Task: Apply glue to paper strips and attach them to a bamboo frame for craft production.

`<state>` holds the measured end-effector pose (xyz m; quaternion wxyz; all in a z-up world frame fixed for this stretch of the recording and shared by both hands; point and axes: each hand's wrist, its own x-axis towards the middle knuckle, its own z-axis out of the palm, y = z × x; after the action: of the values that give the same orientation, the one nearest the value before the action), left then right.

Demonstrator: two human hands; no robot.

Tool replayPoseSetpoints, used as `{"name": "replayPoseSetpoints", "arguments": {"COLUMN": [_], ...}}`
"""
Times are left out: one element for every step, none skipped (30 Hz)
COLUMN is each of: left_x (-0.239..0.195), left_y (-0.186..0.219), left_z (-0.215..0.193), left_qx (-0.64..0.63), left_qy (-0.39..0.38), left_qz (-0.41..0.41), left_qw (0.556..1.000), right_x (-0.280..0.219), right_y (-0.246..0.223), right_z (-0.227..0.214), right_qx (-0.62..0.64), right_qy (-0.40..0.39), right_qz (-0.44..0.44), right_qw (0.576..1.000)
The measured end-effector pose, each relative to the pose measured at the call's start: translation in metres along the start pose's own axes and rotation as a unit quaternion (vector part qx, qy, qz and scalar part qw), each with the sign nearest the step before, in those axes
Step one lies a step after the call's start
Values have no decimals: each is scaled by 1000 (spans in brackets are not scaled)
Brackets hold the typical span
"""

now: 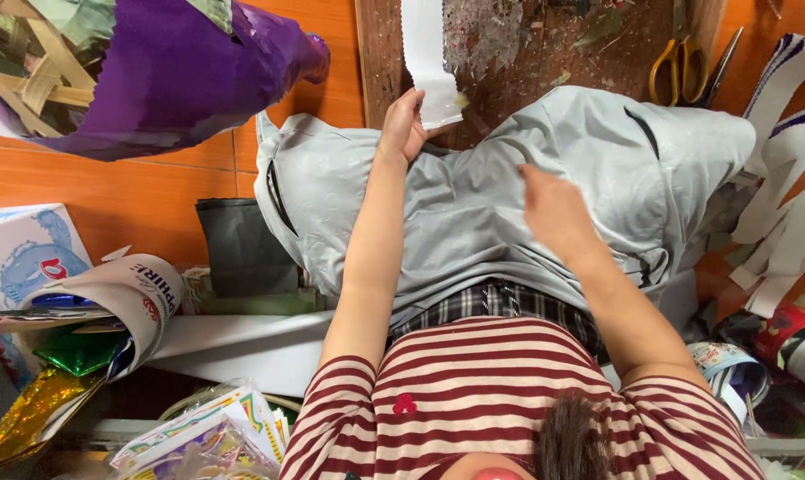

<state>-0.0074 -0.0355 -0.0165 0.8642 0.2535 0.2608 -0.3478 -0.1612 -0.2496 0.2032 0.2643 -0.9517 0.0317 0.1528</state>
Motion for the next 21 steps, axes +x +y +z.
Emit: {"name": "replayPoseSetpoints", "arguments": {"left_x": [1,3,7,10,16,13,10,7,8,9,14,16,16,17,16,15,16,16,19,21,15], "left_y": [-2,-4,-5,-7,-7,-5,-5,-5,-7,-9,-8,-8,-10,-12,-14,-16,-16,-17,-16,-15,-14], "left_z": [-4,-8,-12,-16,-18,-15,-13,-10,-14,-17,-19,-18,-20,-22,-25,-29,-31,-33,-35,-36,-32], "left_qx": [6,12,14,7,0,2,31,59,61,40,21,24,30,37,39,37,35,38,47,56,57], "left_qy": [1,2,0,-1,-3,-7,19,46,43,23,0,-5,2,9,9,1,-9,-10,-1,7,9], "left_qz": [2,4,7,12,19,23,11,0,3,7,13,19,17,14,17,20,23,27,29,30,30], "left_qw": [1000,1000,1000,1000,1000,1000,999,997,997,999,1000,1000,999,999,999,999,999,999,998,998,998], "right_x": [-1,-2,-1,0,2,8,12,17,25,34,45,64,81,98,115,133,152,162,173,185,184], "right_y": [-8,-16,-14,-12,-10,-4,2,9,3,-3,-9,-8,-6,-5,-6,-7,-9,-14,-20,-26,-28], "right_z": [3,5,7,10,11,7,3,-1,-9,-18,-27,-21,-15,-8,6,20,33,39,45,51,52], "right_qx": [8,15,15,0,-16,-18,-47,-76,-77,-77,-78,-79,-64,-48,-45,-41,-36,-34,-35,-36,-34], "right_qy": [-6,-11,-8,-24,-40,-36,-30,-24,-20,5,33,40,65,90,92,100,110,113,109,105,105], "right_qz": [-18,-35,-38,-41,-44,-47,-36,-24,-26,-23,-22,-26,-51,-76,-79,-76,-75,-78,-64,-49,-49], "right_qw": [1000,999,999,999,998,998,998,996,996,997,996,996,995,992,992,991,990,990,991,993,993]}}
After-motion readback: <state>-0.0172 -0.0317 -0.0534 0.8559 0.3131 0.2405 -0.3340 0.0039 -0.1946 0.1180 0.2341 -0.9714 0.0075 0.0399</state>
